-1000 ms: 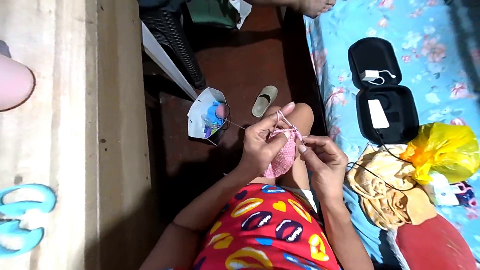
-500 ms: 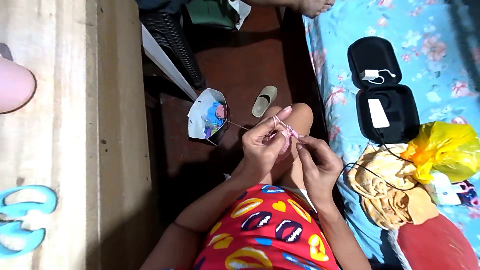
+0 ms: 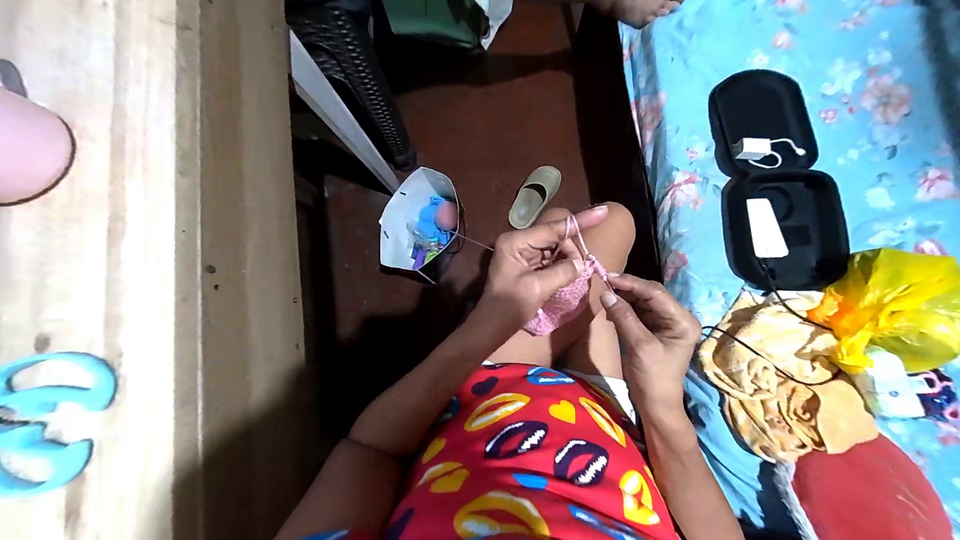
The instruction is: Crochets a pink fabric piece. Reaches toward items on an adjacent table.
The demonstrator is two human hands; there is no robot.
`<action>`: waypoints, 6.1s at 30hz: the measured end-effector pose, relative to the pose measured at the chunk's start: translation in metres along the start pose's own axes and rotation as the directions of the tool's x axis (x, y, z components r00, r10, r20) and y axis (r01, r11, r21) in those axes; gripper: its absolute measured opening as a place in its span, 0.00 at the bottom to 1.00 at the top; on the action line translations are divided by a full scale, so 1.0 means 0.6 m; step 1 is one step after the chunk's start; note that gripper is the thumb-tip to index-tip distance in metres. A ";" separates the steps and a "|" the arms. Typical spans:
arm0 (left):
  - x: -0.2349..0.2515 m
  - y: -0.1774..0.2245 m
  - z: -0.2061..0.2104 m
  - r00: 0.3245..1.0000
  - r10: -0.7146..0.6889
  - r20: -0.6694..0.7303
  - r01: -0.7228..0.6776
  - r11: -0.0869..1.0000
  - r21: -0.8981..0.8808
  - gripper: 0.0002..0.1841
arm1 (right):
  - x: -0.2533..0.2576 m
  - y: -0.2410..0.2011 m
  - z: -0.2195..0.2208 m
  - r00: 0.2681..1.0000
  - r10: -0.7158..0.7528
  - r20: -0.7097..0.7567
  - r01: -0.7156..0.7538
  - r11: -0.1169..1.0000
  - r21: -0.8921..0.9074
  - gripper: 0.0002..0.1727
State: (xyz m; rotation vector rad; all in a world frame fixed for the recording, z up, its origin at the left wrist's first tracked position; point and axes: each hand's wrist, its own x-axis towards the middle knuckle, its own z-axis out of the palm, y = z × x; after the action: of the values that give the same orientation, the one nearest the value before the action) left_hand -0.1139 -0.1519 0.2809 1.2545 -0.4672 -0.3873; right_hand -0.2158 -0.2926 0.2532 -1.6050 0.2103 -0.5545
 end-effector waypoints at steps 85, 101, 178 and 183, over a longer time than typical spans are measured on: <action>0.165 -0.012 0.058 0.975 0.218 -0.038 -0.219 0.976 -0.023 0.24 | 0.162 0.000 -0.040 0.923 -0.383 -0.036 0.320 0.815 -0.484 0.08; 0.173 0.031 0.033 0.955 -0.270 0.122 0.296 0.888 -0.350 0.29 | 0.162 -0.010 -0.078 0.991 -0.102 0.090 0.116 0.981 -0.159 0.12; 0.163 0.015 0.049 0.960 0.279 -0.011 -0.240 0.844 0.480 0.26 | 0.168 -0.032 -0.028 0.997 0.069 0.033 -0.070 0.997 0.012 0.09; 0.156 -0.014 0.052 0.888 0.460 0.006 -0.415 0.796 0.441 0.16 | 0.186 -0.044 -0.027 0.965 0.255 0.062 -0.262 0.941 0.213 0.10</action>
State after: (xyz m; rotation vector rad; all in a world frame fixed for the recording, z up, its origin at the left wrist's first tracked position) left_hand -0.0521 -0.2283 0.2918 1.5338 -0.7663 0.1937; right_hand -0.1318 -0.3541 0.3044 -1.3448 0.3189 -0.3337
